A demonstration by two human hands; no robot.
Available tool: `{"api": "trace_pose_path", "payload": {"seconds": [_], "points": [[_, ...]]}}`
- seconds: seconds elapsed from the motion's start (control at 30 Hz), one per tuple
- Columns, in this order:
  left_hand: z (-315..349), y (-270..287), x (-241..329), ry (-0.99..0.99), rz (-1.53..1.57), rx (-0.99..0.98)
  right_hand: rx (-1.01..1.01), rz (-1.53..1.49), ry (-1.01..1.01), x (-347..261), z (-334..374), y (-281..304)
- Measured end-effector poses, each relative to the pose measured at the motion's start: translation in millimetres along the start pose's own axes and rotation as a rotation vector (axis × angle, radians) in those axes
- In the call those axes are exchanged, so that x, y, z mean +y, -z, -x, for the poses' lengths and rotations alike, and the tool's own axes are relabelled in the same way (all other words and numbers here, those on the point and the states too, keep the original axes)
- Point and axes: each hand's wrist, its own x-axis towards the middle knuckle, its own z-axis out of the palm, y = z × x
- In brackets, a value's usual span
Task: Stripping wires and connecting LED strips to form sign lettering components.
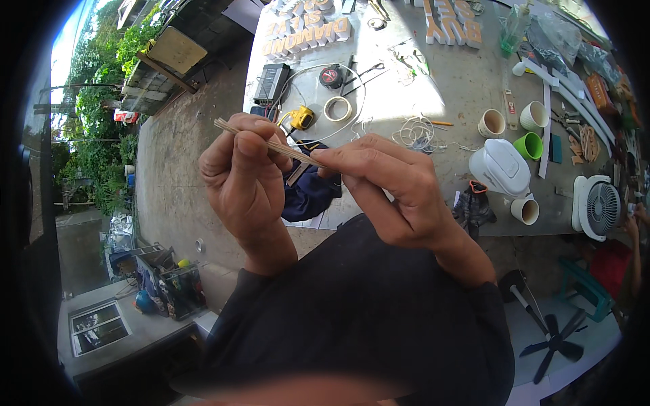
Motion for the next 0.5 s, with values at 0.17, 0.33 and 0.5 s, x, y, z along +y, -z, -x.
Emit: {"api": "trace_pose_path", "payload": {"seconds": [0.17, 0.33, 0.5], "points": [[1.2, -3.0, 0.2, -0.004, 0.027, 0.016, 0.062, 0.048, 0.012, -3.2, 2.6, -4.6], [1.5, -5.0, 0.1, 0.007, 0.033, 0.019, 0.088, 0.113, -0.052, -10.4, 2.9, -3.8], [4.0, -4.4, 2.7, -0.001, 0.019, -0.002, 0.033, -0.134, -0.249, -6.6, -0.7, -1.5]]}}
